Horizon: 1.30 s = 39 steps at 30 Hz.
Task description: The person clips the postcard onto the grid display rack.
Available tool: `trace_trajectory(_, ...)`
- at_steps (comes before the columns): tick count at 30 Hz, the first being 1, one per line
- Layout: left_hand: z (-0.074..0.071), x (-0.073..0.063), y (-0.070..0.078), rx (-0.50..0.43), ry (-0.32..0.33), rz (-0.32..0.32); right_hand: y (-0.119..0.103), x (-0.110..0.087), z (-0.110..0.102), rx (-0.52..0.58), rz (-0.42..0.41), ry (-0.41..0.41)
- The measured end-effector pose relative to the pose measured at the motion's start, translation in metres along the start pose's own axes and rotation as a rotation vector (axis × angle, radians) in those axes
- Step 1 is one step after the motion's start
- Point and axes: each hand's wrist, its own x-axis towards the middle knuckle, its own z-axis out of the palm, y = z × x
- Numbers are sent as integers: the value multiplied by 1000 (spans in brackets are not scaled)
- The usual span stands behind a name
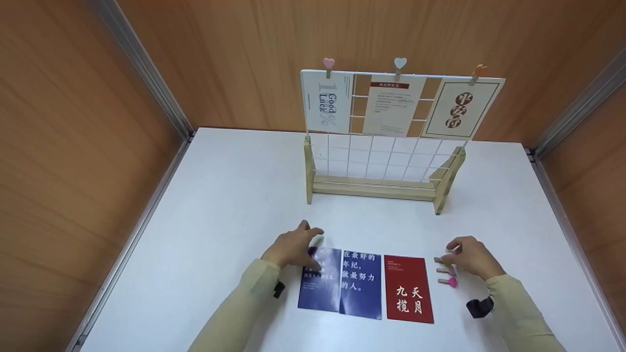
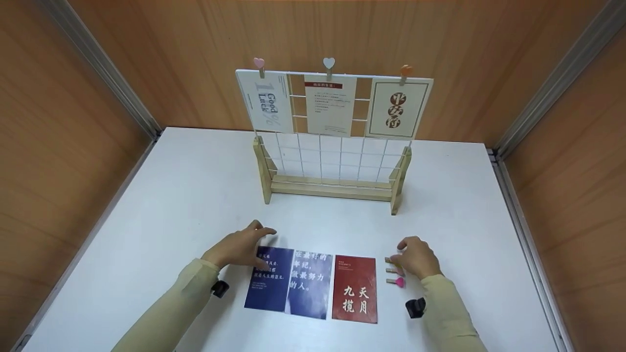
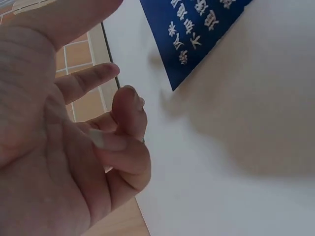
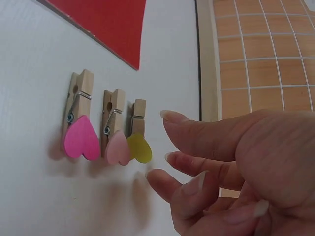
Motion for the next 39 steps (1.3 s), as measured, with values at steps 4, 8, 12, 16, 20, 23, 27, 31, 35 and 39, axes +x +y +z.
trace_trajectory(4,5,-3,-1,-6,-20,-4,1,1,3,-10,-7,16)
trace_trajectory(8,9,-5,0,0,-14,-1,3,2,6,-17,-41,30)
trace_trajectory(12,12,-5,0,-3,-8,-9,4,3,9,-23,-64,38)
trace_trajectory(16,14,-5,0,-5,3,-19,4,5,12,-27,-91,59)
trace_trajectory(20,17,-4,-1,5,7,-21,5,6,14,-27,-97,68)
trace_trajectory(23,18,-2,-2,4,6,-23,6,6,15,-27,-92,72)
trace_trajectory(27,21,0,-5,2,9,-29,9,6,17,-14,-89,81)
trace_trajectory(31,22,2,-7,6,13,-37,12,6,20,16,-74,81)
trace_trajectory(35,20,2,-9,11,20,-26,14,8,21,38,-71,86)
trace_trajectory(39,20,2,-12,40,33,4,16,10,22,48,-63,83)
